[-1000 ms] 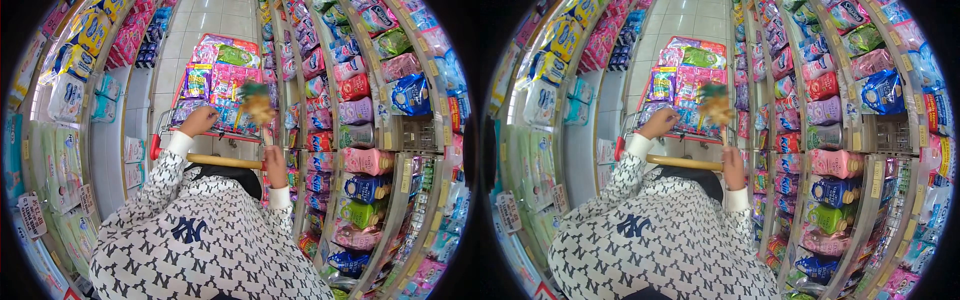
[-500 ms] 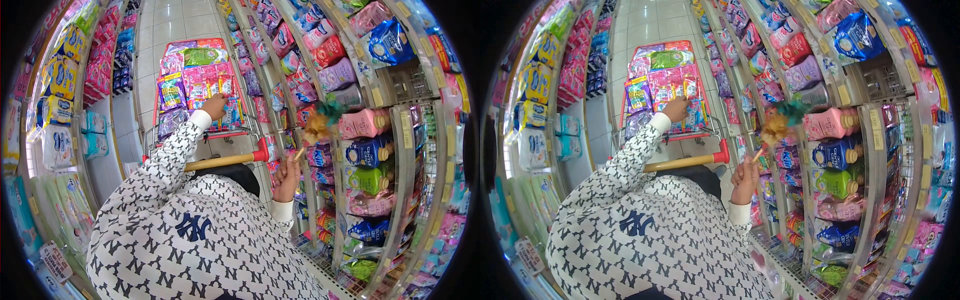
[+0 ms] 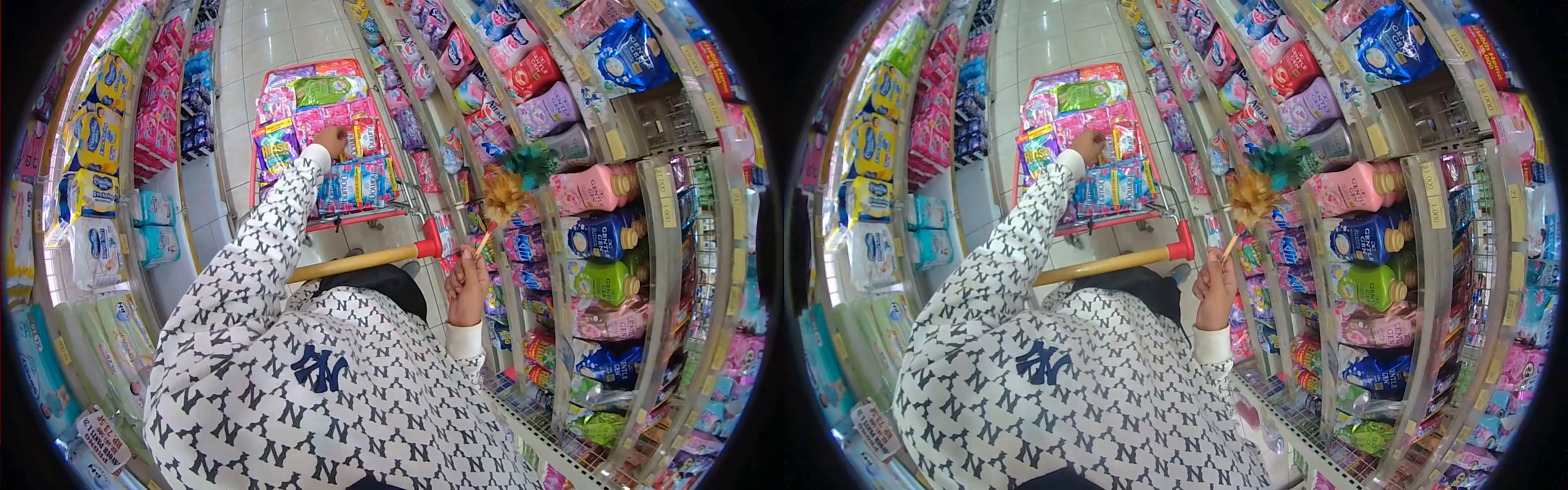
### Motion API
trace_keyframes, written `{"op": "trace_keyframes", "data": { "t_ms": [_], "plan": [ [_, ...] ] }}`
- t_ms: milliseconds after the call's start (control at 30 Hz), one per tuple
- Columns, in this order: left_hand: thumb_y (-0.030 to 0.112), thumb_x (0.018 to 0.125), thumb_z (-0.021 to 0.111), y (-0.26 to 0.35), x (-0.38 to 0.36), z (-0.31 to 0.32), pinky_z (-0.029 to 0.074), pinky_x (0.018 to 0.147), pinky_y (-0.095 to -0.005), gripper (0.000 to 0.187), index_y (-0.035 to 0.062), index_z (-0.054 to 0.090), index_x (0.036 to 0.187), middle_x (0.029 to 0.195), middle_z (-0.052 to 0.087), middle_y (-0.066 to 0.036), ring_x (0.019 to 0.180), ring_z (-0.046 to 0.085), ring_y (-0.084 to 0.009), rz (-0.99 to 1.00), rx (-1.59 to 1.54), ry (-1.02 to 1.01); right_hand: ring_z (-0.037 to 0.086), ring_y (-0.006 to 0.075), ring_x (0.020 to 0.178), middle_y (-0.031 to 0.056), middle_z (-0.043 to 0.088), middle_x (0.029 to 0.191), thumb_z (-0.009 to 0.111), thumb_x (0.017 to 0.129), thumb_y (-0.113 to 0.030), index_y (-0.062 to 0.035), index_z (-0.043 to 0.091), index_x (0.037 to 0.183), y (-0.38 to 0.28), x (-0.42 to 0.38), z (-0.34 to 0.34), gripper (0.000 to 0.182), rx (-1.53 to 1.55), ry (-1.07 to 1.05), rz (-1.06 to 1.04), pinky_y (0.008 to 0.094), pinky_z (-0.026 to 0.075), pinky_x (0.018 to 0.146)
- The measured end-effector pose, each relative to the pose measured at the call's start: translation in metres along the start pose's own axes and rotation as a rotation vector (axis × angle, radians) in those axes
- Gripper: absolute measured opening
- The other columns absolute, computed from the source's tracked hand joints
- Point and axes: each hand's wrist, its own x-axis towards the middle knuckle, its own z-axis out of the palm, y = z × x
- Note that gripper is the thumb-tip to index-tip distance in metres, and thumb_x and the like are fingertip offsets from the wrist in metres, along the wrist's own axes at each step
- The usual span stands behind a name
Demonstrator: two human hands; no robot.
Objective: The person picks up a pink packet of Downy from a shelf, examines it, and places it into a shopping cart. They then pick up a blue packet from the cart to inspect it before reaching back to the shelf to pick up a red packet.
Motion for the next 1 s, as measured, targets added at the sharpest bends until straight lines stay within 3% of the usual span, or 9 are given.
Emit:
{"op": "trace_keyframes", "data": {
  "t_ms": [333,400,433,533,567,600,733,833,1000],
  "plan": [
    [0.011,0.075,0.064,0.036,-0.002,0.001,0.048,0.092,-0.0438,0.05,0.0107,0.059,0.125,0.118,0.056,-0.021,0.108,0.056,-0.0381,0.092,0.294,0.197,0.031,0.0001,0.047,-0.0074,0.039,0.064,0.06,0.097,-0.024,-0.0109,0.058,0.109,0.011,-0.009,0.015,0.018,-0.013,-0.011,0.06,0.0173,0.024,0.041],
    [0.014,0.074,0.066,0.026,0.006,0.01,0.046,0.094,-0.0439,0.049,0.0146,0.062,0.123,0.114,0.06,-0.019,0.106,0.057,-0.0346,0.118,0.413,0.142,0.032,-0.0004,0.048,-0.0078,0.04,0.065,0.06,0.097,-0.024,-0.0118,0.059,0.11,0.016,-0.008,0.011,0.018,-0.012,0.01,0.035,0.0169,0.024,0.041],
    [0.022,0.072,0.067,-0.02,0.044,0.045,0.044,0.093,-0.0435,0.044,0.0181,0.067,0.115,0.11,0.064,-0.015,0.106,0.058,-0.0308,0.308,0.948,-0.008,0.038,-0.0002,0.053,-0.0088,0.044,0.068,0.06,0.097,-0.023,-0.0128,0.061,0.109,0.023,-0.005,0.002,0.016,-0.012,0.03,0.052,0.0173,0.027,0.044],
    [0.035,0.069,0.071,0.057,0.021,0.001,0.046,0.084,-0.0421,0.04,0.0154,0.068,0.104,0.104,0.065,-0.012,0.097,0.061,-0.031,0.046,0.852,-0.253,0.045,0.0015,0.07,-0.0079,0.055,0.083,0.06,0.097,-0.023,-0.0097,0.062,0.106,0.017,-0.006,0.01,0.017,-0.09,0.007,-0.016,0.0183,0.036,0.06],
    [0.037,0.068,0.074,0.014,0.034,0.023,0.047,0.082,-0.0445,0.046,0.0119,0.064,0.105,0.103,0.061,-0.014,0.096,0.06,-0.0335,0.042,0.661,0.042,0.048,0.0021,0.08,-0.0065,0.057,0.09,0.061,0.097,-0.025,-0.008,0.062,0.107,0.017,-0.006,0.013,0.019,-0.095,0.011,-0.076,0.019,0.04,0.069],
    [0.038,0.07,0.076,0.015,0.027,0.017,0.048,0.079,-0.0477,0.046,0.0103,0.06,0.104,0.104,0.058,-0.015,0.094,0.058,-0.0364,0.121,0.503,0.133,0.034,-0.0009,0.053,-0.0098,0.044,0.07,0.06,0.097,-0.027,-0.0158,0.06,0.107,0.015,-0.005,0.017,0.016,-0.1,-0.02,-0.121,0.0164,0.025,0.045],
    [0.035,0.075,0.074,-0.009,0.051,0.024,0.048,0.07,-0.0496,0.036,0.0082,0.058,0.093,0.095,0.061,-0.014,0.086,0.06,-0.0366,0.304,0.55,0.303,0.03,-0.0001,0.05,-0.0091,0.042,0.068,0.058,0.098,-0.028,-0.014,0.059,0.109,0.016,-0.004,0.021,0.018,-0.083,-0.021,-0.082,0.019,0.022,0.044],
    [0.025,0.08,0.07,0.019,0.042,0.01,0.047,0.063,-0.0431,0.023,0.0066,0.057,0.085,0.069,0.059,-0.01,0.066,0.06,-0.0296,0.343,0.024,0.038,0.041,0.0024,0.065,-0.007,0.049,0.074,0.058,0.099,-0.029,-0.0072,0.062,0.109,0.014,-0.007,0.019,0.025,-0.07,-0.034,-0.065,0.0207,0.035,0.059],
    [0.026,0.092,0.057,0.047,0.007,-0.001,0.053,0.076,-0.0373,0.024,0.0022,0.054,0.093,0.094,0.059,-0.011,0.086,0.061,-0.0232,-0.068,-1.047,-0.041,0.047,0.0034,0.07,-0.0047,0.054,0.077,0.056,0.1,-0.032,-0.0029,0.063,0.107,0.009,-0.006,0.018,0.031,-0.113,-0.025,-0.062,0.0215,0.041,0.066]
  ]
}}
